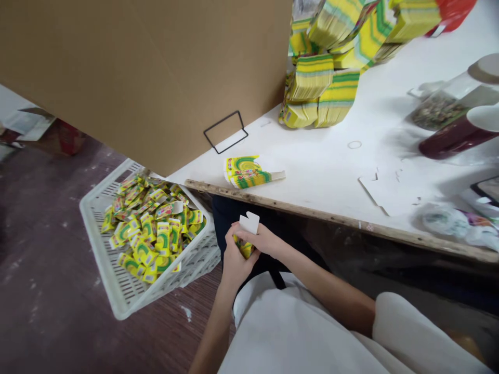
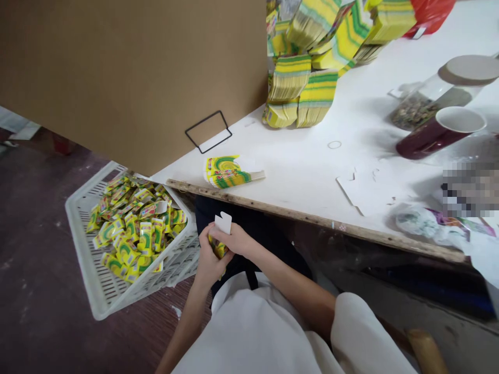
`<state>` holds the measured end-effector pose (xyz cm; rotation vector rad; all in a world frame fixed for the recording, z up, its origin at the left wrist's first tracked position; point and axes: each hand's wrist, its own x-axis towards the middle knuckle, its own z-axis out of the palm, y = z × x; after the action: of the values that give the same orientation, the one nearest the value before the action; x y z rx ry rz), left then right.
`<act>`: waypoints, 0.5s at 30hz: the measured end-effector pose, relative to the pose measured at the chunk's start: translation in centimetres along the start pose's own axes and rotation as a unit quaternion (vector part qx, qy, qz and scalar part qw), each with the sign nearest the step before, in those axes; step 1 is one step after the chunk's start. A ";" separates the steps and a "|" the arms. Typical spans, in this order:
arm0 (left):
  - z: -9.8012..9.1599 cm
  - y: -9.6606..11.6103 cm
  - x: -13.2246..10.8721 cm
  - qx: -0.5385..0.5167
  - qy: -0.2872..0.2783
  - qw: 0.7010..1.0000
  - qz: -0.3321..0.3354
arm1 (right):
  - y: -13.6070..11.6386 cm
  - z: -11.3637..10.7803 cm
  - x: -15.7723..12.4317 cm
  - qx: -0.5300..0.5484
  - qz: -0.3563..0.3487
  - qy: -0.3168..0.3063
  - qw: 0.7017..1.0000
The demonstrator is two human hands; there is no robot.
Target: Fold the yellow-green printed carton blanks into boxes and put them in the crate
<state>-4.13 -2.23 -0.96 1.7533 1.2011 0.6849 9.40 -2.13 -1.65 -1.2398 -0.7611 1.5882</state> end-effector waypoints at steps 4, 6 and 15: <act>-0.7 -0.2 0.4 0.021 0.015 0.999 -0.020 | -0.3 -0.1 -0.3 -0.032 -0.043 0.028 0.998; -0.8 -0.2 0.7 0.013 0.012 1.000 -0.026 | -0.8 -0.2 -0.8 -0.095 -0.086 0.022 0.991; -0.3 0.3 0.7 0.014 0.019 0.998 -0.054 | -1.1 -0.8 -2.1 -0.165 -0.096 -0.017 0.982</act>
<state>-3.97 -1.56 -0.58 1.6916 1.3266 0.6431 10.60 -3.79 -0.14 -1.3287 -1.1660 1.3657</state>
